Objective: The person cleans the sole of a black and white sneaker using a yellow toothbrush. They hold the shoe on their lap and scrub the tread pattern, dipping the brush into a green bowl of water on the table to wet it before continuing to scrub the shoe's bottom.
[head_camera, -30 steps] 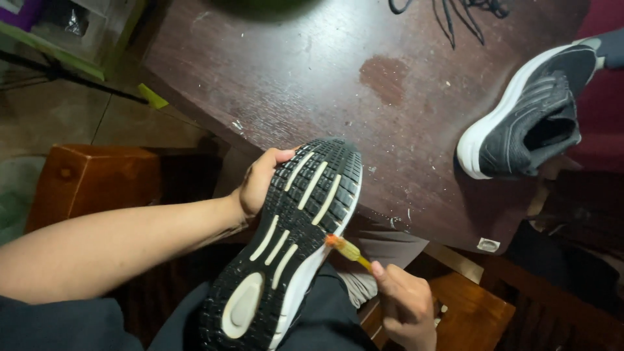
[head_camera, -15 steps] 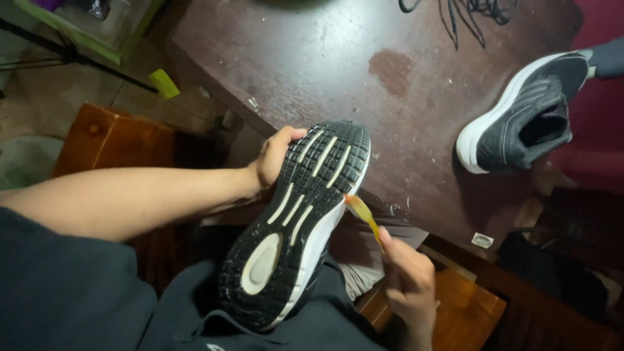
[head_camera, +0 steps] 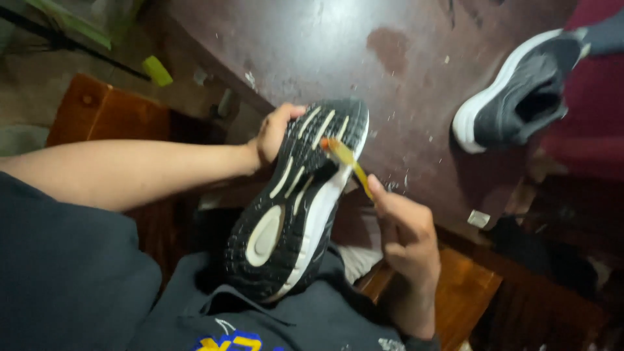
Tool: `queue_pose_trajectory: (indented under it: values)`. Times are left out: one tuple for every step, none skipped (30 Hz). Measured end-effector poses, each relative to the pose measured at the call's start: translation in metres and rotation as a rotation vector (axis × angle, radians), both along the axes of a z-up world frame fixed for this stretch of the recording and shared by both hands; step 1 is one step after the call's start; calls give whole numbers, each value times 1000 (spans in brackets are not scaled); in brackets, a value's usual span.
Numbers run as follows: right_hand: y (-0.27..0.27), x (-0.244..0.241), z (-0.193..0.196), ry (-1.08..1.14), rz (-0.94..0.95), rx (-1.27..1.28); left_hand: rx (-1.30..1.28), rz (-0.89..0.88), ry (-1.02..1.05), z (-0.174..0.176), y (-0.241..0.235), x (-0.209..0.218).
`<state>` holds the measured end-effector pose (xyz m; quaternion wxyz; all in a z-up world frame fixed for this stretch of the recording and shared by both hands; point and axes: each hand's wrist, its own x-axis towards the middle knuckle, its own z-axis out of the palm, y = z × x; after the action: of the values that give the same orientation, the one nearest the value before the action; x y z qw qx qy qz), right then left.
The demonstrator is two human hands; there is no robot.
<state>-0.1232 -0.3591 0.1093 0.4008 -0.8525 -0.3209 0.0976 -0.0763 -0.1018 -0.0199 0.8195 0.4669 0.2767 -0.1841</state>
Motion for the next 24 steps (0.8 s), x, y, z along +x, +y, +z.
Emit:
queue_pose_trajectory:
  values:
    - [-2,2,-2,-7,1,37,-26,68,119,10,-3,3]
    - [-4,4,-2,-14,2,74,-50,138,239,22,-6,7]
    - [-9,-1,2,-22,-8,81,-43,129,231,7,-4,8]
    - [-13,-7,7,0,-43,66,-9,94,216,-7,-1,8]
    - [-18,-12,12,22,-66,50,21,70,201,-21,2,8]
    - [-11,-10,14,14,-64,54,25,72,193,-18,2,8]
    - [-4,-10,18,2,-51,56,-8,87,196,-15,0,8]
    - [2,-9,22,-10,-38,58,-41,103,199,-12,-1,8]
    - [5,-2,14,-19,-43,60,-39,97,189,-11,0,9]
    - [7,5,5,-54,-6,88,-35,85,180,-10,1,10]
    - [10,11,-3,-84,28,116,-31,70,177,-8,1,9]
    - [3,7,0,-88,20,118,-28,62,174,-4,-2,9]
    - [-4,6,4,-58,2,115,-25,64,169,1,-4,11]
    - [-9,4,6,-27,-15,112,-21,67,164,6,-6,13]
    - [-17,1,4,-36,-12,108,-25,69,156,-12,-1,14]
    - [-24,-2,1,-22,-24,102,22,22,129,-30,4,15]
    - [-30,-7,-2,-2,-40,99,73,-26,109,-49,11,13]
    - [-20,-2,0,-3,-39,100,74,-26,108,-45,11,10]
    - [-11,3,3,-27,-9,115,90,-16,105,-42,9,7]
    - [-3,7,5,-51,22,130,107,-7,102,-39,7,4]
    - [-3,9,7,-49,19,127,104,-10,104,-28,6,5]
    - [-3,10,9,-43,28,118,64,40,131,-17,5,6]
    - [-3,13,11,-42,35,110,25,87,153,-5,4,11]
    - [-13,6,7,-43,30,109,25,82,152,-14,5,9]
